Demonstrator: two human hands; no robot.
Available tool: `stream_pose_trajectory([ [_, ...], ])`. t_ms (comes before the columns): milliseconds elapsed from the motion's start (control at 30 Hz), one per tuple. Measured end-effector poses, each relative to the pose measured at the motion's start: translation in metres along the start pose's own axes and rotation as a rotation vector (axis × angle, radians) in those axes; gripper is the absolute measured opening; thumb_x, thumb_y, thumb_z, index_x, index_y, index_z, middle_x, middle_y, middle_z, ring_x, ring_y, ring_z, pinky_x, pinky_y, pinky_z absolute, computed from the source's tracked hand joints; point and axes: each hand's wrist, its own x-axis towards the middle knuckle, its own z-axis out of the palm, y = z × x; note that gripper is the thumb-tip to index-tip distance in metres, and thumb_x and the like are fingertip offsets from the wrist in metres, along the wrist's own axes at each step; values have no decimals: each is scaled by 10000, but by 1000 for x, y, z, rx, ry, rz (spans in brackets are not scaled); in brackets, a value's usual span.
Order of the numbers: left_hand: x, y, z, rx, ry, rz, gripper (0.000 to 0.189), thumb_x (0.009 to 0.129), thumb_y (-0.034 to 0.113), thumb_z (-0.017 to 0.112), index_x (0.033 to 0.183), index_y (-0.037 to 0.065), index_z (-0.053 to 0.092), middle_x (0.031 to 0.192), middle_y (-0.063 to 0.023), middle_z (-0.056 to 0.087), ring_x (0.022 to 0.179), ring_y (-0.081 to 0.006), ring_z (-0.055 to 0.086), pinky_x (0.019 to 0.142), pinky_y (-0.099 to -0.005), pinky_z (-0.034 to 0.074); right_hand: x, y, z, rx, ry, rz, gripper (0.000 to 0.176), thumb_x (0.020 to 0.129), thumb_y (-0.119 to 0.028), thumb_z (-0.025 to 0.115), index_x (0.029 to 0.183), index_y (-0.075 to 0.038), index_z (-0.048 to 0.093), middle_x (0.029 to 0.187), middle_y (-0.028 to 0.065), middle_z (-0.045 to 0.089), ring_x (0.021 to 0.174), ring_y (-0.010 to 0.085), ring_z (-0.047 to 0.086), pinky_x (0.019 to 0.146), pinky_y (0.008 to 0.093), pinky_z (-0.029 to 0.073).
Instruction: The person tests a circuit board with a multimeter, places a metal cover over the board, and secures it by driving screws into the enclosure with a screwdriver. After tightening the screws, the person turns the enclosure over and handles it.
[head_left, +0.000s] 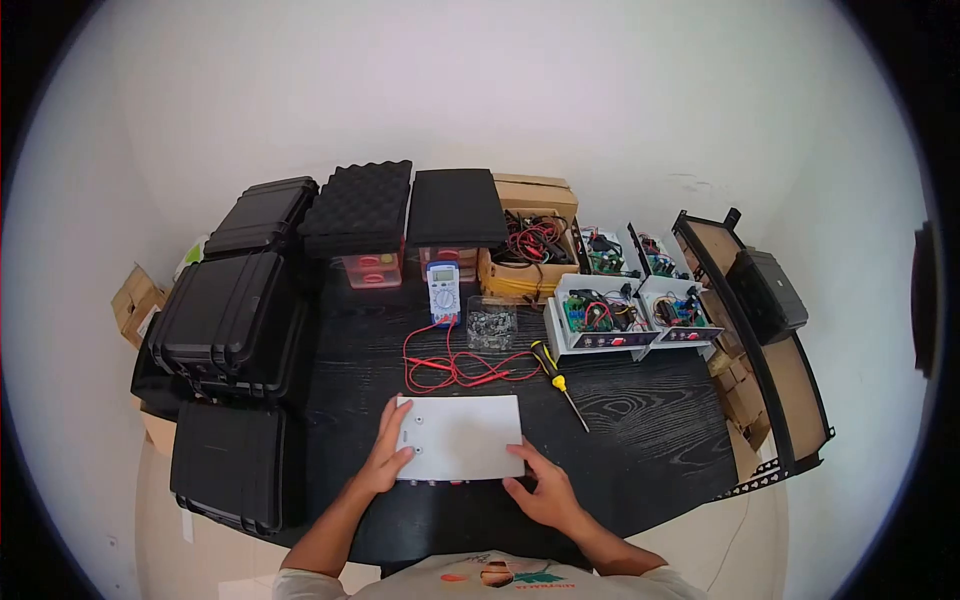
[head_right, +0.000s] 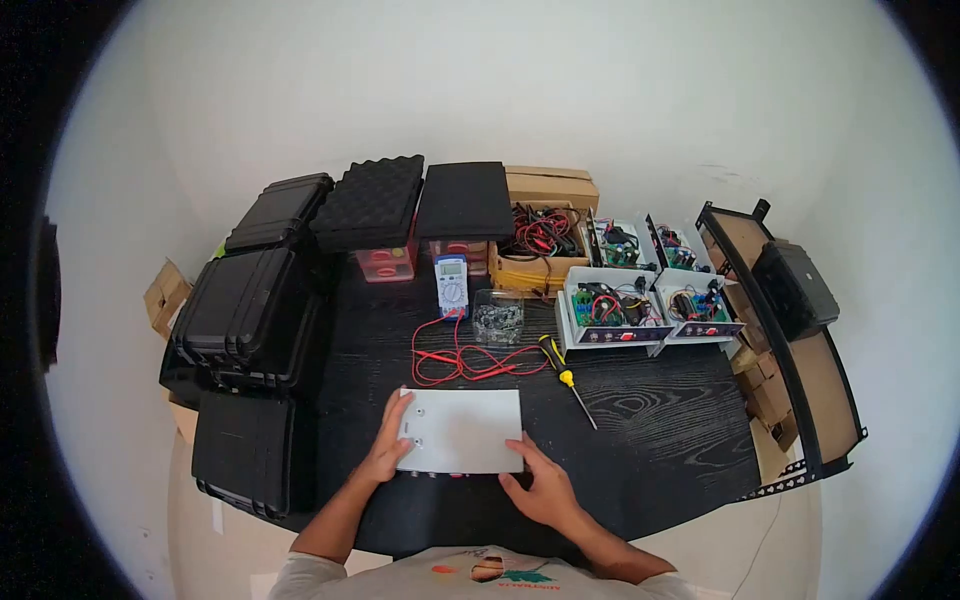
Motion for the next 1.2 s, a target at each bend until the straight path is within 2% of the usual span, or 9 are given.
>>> stream_pose_trajectory([
  [167,8,15,39,9,-118,9,787,988,243,689,1650,42,315,1722,-342,23,1618,-491,70,1294,-519,132,-24,7,-32,-101,58,67,538,916,-164,786,1418,-69,618,1545,334,515,1393,421,585,1077,405,528],
  [267,12,14,70,10,-163,47,761,999,239,702,1642,61,336,1722,-336,-20,1616,-493,45,1291,-526,133,-42,11,-52,-146,109,83,506,912,-110,770,1392,-39,628,1553,318,519,1402,404,577,1124,413,486],
  [333,19,18,89,-55,-206,52,768,996,254,729,1640,84,346,1718,-329,-101,1614,-496,23,1289,-531,132,-50,9,-62,-197,144,53,492,913,-39,757,1386,-13,624,1570,278,528,1378,339,606,1104,394,498],
  [533,36,31,152,-131,-337,128,870,981,267,755,1671,99,252,1678,-365,-234,1596,-539,-134,1287,-548,115,-78,35,-87,-223,390,64,523,873,-52,748,1373,0,603,1516,288,528,1399,409,548,1167,441,420],
  [567,39,28,163,-83,-391,140,996,948,324,789,1700,134,165,1648,-352,-342,1582,-570,-144,1284,-593,101,-83,44,-92,-226,436,70,525,873,-44,739,1376,2,598,1516,292,523,1401,412,542,1170,446,414],
  [700,56,50,202,-17,-510,176,1248,842,480,866,1709,123,43,1569,-442,-391,1498,-645,-284,1271,-641,93,-94,72,-117,-234,590,69,503,891,31,674,1384,7,573,1477,239,527,1382,351,533,1181,428,382],
  [767,69,55,220,52,-564,176,1273,835,484,871,1710,122,20,1567,-449,-386,1489,-660,-284,1264,-659,86,-96,80,-133,-237,643,88,470,916,63,637,1378,28,560,1422,192,560,1351,295,542,1169,398,384],
  [867,91,62,249,81,-628,170,1313,833,490,871,1710,128,-36,1561,-461,-380,1476,-677,-287,1253,-688,74,-95,102,-158,-212,751,125,465,897,49,649,1355,32,576,1389,219,593,1333,345,564,1172,436,389],
  [1200,143,61,303,80,-668,174,1336,836,542,865,1710,129,-57,1556,-471,-375,1478,-675,-279,1258,-699,71,-69,120,-206,-297,900,114,384,963,11,601,1343,64,584,1335,205,634,1284,309,599,1146,409,421],
])
